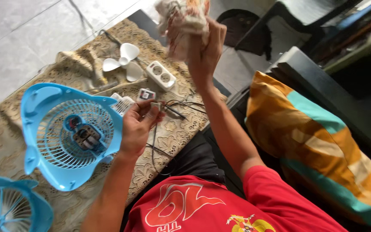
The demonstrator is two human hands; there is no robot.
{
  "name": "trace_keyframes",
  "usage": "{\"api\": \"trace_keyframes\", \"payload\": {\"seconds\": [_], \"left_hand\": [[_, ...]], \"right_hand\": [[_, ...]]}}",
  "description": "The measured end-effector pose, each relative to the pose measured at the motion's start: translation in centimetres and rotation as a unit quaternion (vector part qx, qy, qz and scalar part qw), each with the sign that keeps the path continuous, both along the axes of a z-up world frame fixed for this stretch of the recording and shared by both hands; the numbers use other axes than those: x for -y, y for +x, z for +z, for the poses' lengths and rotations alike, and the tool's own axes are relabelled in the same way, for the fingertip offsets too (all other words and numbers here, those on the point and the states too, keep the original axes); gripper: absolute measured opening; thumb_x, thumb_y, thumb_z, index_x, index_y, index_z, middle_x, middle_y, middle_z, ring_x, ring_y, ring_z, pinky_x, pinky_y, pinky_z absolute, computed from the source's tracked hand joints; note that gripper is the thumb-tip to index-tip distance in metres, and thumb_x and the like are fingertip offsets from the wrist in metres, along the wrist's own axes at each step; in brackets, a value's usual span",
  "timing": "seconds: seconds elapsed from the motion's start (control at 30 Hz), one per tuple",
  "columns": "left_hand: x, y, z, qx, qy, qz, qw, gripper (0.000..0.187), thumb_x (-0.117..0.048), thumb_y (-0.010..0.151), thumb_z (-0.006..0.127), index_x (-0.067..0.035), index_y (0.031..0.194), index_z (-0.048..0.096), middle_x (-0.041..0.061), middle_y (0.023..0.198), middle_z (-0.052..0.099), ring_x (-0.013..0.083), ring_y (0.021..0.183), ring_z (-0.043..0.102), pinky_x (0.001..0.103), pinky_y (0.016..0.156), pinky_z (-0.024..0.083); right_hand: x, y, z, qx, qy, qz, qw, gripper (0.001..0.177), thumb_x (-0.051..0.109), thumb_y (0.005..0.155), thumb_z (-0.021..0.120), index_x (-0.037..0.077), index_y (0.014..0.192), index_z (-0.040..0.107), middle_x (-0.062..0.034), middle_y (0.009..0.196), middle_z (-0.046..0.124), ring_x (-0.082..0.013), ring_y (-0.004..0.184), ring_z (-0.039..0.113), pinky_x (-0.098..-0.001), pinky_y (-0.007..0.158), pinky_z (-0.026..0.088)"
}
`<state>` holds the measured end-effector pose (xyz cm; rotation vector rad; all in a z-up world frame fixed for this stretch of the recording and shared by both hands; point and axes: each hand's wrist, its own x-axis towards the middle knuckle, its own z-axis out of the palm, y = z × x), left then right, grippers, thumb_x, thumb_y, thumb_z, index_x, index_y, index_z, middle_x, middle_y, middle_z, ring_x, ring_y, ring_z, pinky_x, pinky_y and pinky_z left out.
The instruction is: The person repairs a disassembled blue electric fan on a table. They connect wires to the motor, wipe a metal shaft with a cloth, and handle small components while the fan remains apart.
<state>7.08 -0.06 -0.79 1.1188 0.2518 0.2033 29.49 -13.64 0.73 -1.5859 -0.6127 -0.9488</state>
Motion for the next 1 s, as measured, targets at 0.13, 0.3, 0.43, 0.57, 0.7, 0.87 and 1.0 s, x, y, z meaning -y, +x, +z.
{"api": "trace_keyframes", "payload": {"seconds": [0.13, 0.3, 0.43, 0.57, 0.7, 0.87, 1.0], "left_hand": [[0.7, 0.0, 0.2, 0.033, -0.004, 0.019, 0.999, 0.022, -0.004, 0.101, 0.065, 0.002, 0.122, 0.065, 0.009, 0.108, 0.073, 0.0156, 0.091, 0.070, 0.029, 0.084, 0.060], [-0.1, -1.2, 0.5, 0.104, 0.131, 0.022, 0.986, 0.039, 0.014, 0.093, 0.050, 0.003, 0.128, 0.064, 0.011, 0.125, 0.070, 0.0170, 0.109, 0.068, 0.033, 0.095, 0.057], [-1.0, -2.9, 1.1, 0.057, 0.066, 0.002, 0.996, 0.045, 0.017, 0.088, 0.047, 0.005, 0.129, 0.062, 0.014, 0.128, 0.069, 0.0207, 0.114, 0.068, 0.035, 0.101, 0.055], [-1.2, -4.2, 1.1, 0.044, -0.066, -0.022, 0.997, 0.039, 0.015, 0.090, 0.053, 0.003, 0.125, 0.063, 0.012, 0.124, 0.070, 0.0184, 0.110, 0.071, 0.035, 0.099, 0.058], [-0.9, -5.3, 0.9, 0.076, 0.146, 0.059, 0.985, 0.030, 0.011, 0.091, 0.068, 0.005, 0.121, 0.066, 0.008, 0.119, 0.072, 0.0145, 0.105, 0.067, 0.031, 0.095, 0.055], [-2.0, -7.0, 2.6, 0.090, 0.488, 0.130, 0.859, 0.024, 0.006, 0.081, 0.075, -0.001, 0.101, 0.064, 0.013, 0.097, 0.070, 0.0237, 0.090, 0.071, 0.035, 0.082, 0.057], [-2.0, -8.1, 3.7, 0.111, 0.566, 0.139, 0.805, 0.030, 0.000, 0.080, 0.080, -0.003, 0.105, 0.064, 0.018, 0.095, 0.067, 0.0297, 0.086, 0.071, 0.039, 0.077, 0.056]], "right_hand": [[1.5, -9.3, 0.0, -0.200, 0.111, 0.172, 0.958, 0.025, 0.011, 0.115, 0.049, 0.007, 0.140, 0.052, -0.0059, 0.096, 0.060, -0.0127, 0.079, 0.057, -0.0274, 0.066, 0.048], [1.0, -17.6, -0.1, -0.315, 0.063, 0.380, 0.867, 0.047, 0.008, 0.103, 0.065, 0.004, 0.145, 0.044, -0.0108, 0.126, 0.063, -0.0175, 0.110, 0.066, -0.0330, 0.089, 0.060], [1.5, -18.2, 1.0, -0.303, 0.063, 0.447, 0.839, 0.063, 0.005, 0.098, 0.072, 0.006, 0.152, 0.039, -0.0101, 0.134, 0.063, -0.0175, 0.125, 0.063, -0.0340, 0.108, 0.056], [1.4, -18.2, 1.1, -0.258, -0.022, 0.405, 0.877, 0.058, 0.000, 0.093, 0.075, 0.002, 0.144, 0.048, -0.0105, 0.130, 0.063, -0.0176, 0.124, 0.063, -0.0335, 0.107, 0.054], [-0.1, -18.3, -0.1, -0.284, 0.022, 0.386, 0.877, 0.045, -0.003, 0.093, 0.071, 0.002, 0.136, 0.056, -0.0085, 0.122, 0.069, -0.0149, 0.115, 0.068, -0.0313, 0.101, 0.058], [-1.7, -19.4, -1.5, -0.329, 0.092, 0.404, 0.849, 0.037, -0.008, 0.097, 0.060, -0.001, 0.133, 0.059, -0.0077, 0.120, 0.068, -0.0132, 0.109, 0.065, -0.0295, 0.097, 0.055], [-2.5, -19.9, -1.9, -0.353, 0.107, 0.427, 0.825, 0.039, -0.011, 0.097, 0.056, -0.001, 0.134, 0.058, -0.0083, 0.123, 0.069, -0.0145, 0.112, 0.065, -0.0282, 0.101, 0.054]]}}
